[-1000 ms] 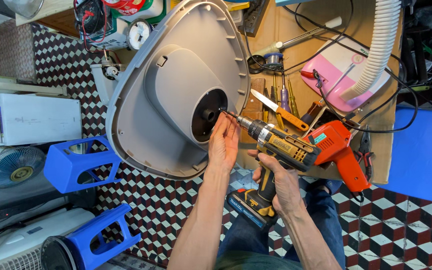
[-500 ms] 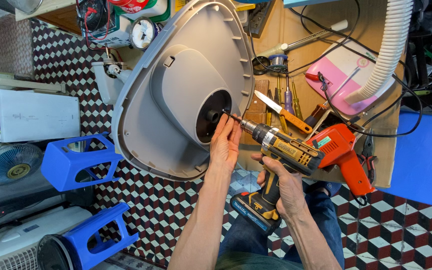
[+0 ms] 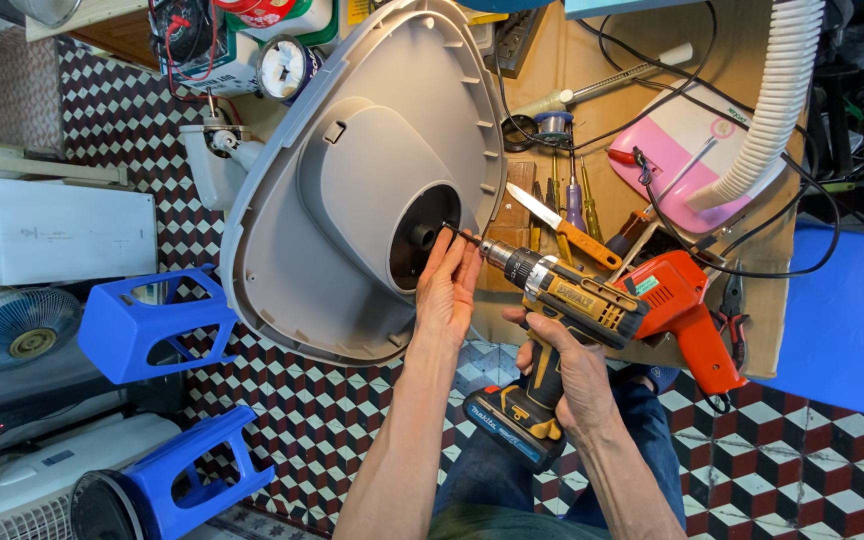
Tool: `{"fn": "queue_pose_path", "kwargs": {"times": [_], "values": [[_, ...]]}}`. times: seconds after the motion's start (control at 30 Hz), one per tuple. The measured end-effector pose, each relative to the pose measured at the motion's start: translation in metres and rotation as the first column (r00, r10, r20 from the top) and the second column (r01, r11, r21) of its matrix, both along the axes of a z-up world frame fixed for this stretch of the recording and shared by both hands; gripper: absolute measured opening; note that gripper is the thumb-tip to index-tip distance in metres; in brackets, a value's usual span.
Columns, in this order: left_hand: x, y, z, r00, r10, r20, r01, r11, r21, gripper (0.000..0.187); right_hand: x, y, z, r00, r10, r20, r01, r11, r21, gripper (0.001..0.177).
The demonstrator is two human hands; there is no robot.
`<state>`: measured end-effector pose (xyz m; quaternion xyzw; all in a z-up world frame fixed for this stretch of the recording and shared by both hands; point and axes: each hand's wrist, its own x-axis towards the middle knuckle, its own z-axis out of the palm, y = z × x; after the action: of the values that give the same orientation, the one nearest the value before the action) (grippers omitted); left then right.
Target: The person disassembles a standing fan by removing screws from the fan head with a cordless drill, then uses a knife to pry open the plastic casing. The person separates the fan head cover from the base and sets the pieces aside.
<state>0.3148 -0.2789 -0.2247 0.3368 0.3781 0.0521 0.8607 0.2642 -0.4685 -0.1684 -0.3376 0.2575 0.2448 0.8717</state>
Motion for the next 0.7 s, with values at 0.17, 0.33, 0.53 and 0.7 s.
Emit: {"fn": "queue_pose_path", "kwargs": {"times": [0.17,0.33,0.53,0.7], "values": [[-0.001,0.0,0.0,1.0,-0.02,0.004,0.02,0.999,0.025,0.061,0.002,-0.001,-0.002,1.0,0.001,0.002,-0.001,1.0,-0.006,0.034],[-0.002,-0.002,-0.001,0.999,-0.042,-0.016,0.043,0.997,0.065,0.061,0.016,-0.01,-0.005,0.985,-0.015,-0.172,0.04,0.989,0.144,0.038],[-0.016,-0.004,-0.01,0.992,-0.096,-0.086,0.106,0.987,0.124,0.065,0.017,-0.008,-0.009,0.981,-0.013,-0.193,0.041,0.989,0.139,0.032],[-0.036,0.002,-0.008,0.963,-0.134,-0.233,0.154,0.985,0.073,0.084,0.015,-0.001,-0.013,0.951,-0.03,-0.307,0.113,0.96,0.257,0.03]]}}
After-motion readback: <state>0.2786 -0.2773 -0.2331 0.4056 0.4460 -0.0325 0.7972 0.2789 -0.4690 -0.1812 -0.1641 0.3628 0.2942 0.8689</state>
